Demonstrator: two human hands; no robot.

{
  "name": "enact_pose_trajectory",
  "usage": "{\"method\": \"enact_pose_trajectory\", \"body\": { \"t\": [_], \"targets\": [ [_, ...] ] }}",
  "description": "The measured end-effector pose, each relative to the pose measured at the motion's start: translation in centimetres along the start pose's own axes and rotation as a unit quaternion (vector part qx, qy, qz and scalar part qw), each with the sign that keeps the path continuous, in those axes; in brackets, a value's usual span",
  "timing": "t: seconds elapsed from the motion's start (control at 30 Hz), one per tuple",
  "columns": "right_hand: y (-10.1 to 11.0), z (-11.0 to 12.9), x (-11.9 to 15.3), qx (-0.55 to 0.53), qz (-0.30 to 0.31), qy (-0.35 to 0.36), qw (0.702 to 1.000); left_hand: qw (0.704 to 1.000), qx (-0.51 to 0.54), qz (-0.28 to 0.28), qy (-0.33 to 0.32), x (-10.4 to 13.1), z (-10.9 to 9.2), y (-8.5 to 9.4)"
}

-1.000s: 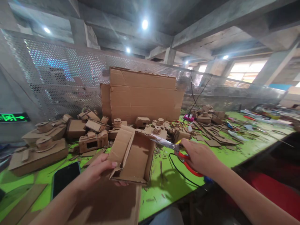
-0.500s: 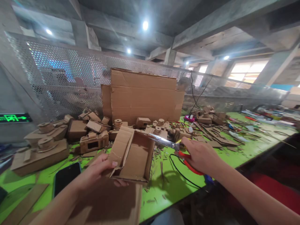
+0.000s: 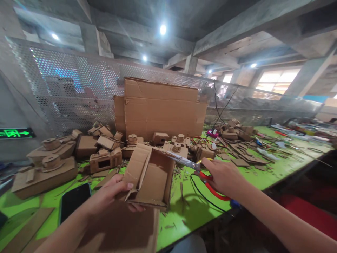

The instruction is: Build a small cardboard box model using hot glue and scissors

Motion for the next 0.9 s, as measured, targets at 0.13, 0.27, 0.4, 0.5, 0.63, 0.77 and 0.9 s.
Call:
{"method": "enact_pose_trajectory", "body": {
  "t": [0.13,0.27,0.4,0.5,0.63,0.77,0.9],
  "targets": [
    [-0.5,-0.5,0.1,-0.002,0.013,-0.013,1.000,1.000,-0.009,-0.003,0.001,0.0,-0.1,0.2],
    [-0.3,-0.6,0.0,-0.008,0.001,-0.007,1.000,1.000,-0.002,-0.016,0.016,0.2,-0.4,-0.2],
    [0.3,0.2,-0.1,-0.018,-0.005,0.012,1.000,0.999,0.006,-0.012,0.030,0.3,-0.5,-0.7],
    [0.2,0.6,-0.2,-0.018,-0.004,0.018,1.000,0.999,0.013,-0.020,0.037,0.2,-0.4,-0.6],
    [-0.4,0.5,-0.1,-0.006,0.006,0.011,1.000,1.000,-0.004,0.000,0.031,0.1,-0.3,-0.2],
    [-0.4,0.3,0.0,-0.002,0.006,0.007,1.000,0.999,-0.012,0.015,0.035,0.2,-0.5,-0.3],
    [0.3,1.2,-0.2,-0.021,0.012,0.010,1.000,0.999,-0.014,0.025,0.044,0.3,-0.7,-0.7]
  ]
}}
Point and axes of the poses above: each hand's wrist, its own x-axis away from the middle knuckle, its own y-axis out of the back of the hand, z = x × y, the point moved 1 cm from there along -x, towards the middle knuckle, and after that the axes turned 15 degrees about -x, right-handed, at the moved point
